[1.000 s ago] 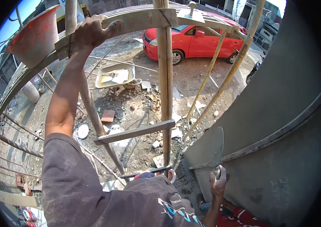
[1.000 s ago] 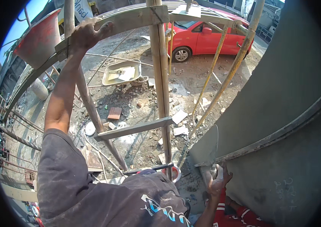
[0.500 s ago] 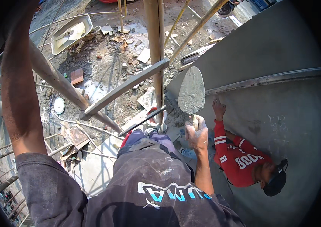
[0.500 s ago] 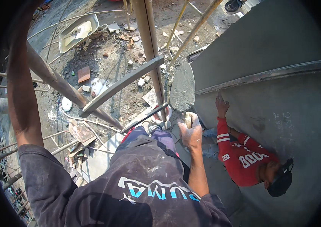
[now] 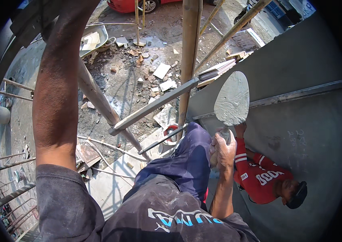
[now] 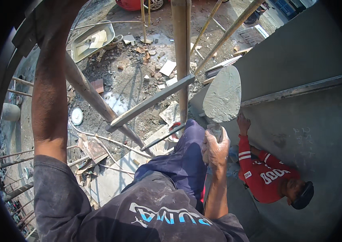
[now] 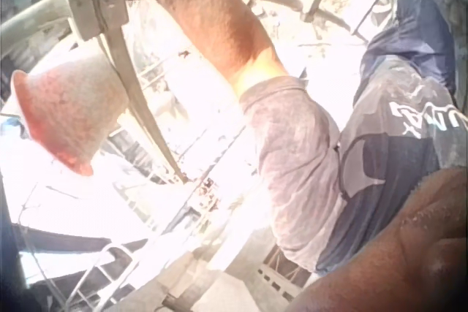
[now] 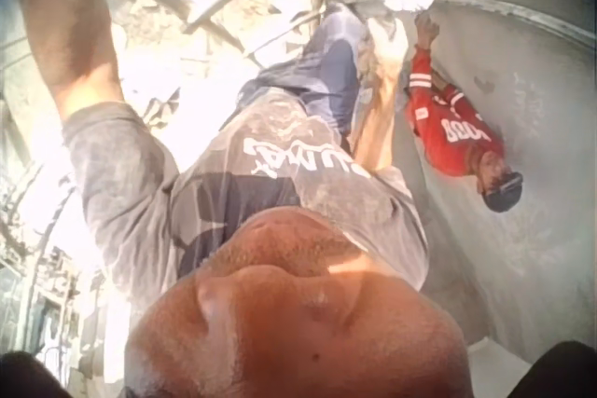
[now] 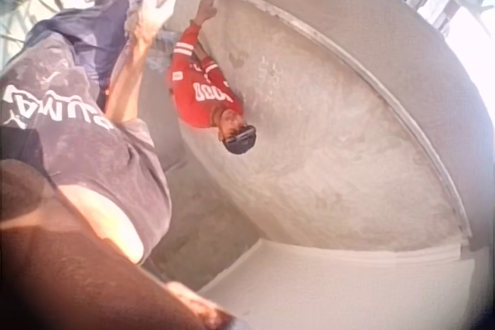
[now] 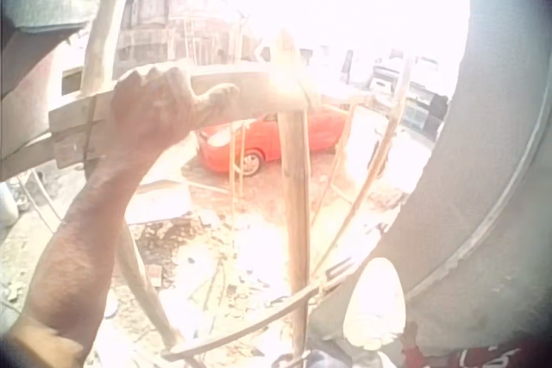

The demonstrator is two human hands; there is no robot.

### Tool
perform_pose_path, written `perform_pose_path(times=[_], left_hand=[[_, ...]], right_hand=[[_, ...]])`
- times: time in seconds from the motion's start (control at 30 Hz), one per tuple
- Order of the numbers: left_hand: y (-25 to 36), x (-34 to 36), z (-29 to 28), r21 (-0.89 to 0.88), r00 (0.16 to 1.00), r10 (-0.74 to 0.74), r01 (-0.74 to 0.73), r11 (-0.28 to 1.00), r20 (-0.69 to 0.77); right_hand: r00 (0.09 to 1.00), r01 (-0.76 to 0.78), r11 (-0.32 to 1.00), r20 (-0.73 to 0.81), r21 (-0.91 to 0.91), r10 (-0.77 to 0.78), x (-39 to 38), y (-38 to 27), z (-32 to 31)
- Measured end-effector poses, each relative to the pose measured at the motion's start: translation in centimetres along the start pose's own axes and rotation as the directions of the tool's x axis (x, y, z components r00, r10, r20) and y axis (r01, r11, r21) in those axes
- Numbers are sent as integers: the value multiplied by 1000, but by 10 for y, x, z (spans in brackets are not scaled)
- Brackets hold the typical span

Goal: The person scoops mortar from a bucket using a trowel and applies it along the corner edge of a concrete wall. The person repeatedly gathers mortar from the bucket and smooths it along the wall edge.

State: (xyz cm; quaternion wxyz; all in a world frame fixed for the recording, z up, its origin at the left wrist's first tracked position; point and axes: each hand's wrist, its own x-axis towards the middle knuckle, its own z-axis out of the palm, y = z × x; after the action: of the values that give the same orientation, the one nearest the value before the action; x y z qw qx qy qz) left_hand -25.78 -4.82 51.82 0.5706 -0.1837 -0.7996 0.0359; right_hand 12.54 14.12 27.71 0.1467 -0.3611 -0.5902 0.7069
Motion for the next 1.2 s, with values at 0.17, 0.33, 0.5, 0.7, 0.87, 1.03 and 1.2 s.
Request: perform_pose_path(times=[0.17,0.33,0.5,0.7,0.87,1.03,1.2], left_hand=[[4,-4,-1,-176,974,-146,177,968,175],[-12,2,-3,-208,986,-90,118,971,142],[-7,-5,15,-221,990,-98,119,968,104],[-5,3,2,-228,952,-111,180,957,286],[-5,23,-19,-234,886,-151,274,933,438],[-10,30,-26,-264,861,-176,332,906,477],[-9,31,-27,-276,823,-207,397,875,528]], right_hand=[[999,33,993,22,112,-35,9,-17,-3],[996,67,987,49,147,-75,23,-18,17],[981,104,956,130,274,-144,87,-22,38],[924,139,948,306,287,-229,138,-123,60],[901,229,963,345,142,-265,155,-231,66],[903,82,995,418,64,-101,128,-314,72],[907,188,980,394,-59,-150,135,-354,56]])
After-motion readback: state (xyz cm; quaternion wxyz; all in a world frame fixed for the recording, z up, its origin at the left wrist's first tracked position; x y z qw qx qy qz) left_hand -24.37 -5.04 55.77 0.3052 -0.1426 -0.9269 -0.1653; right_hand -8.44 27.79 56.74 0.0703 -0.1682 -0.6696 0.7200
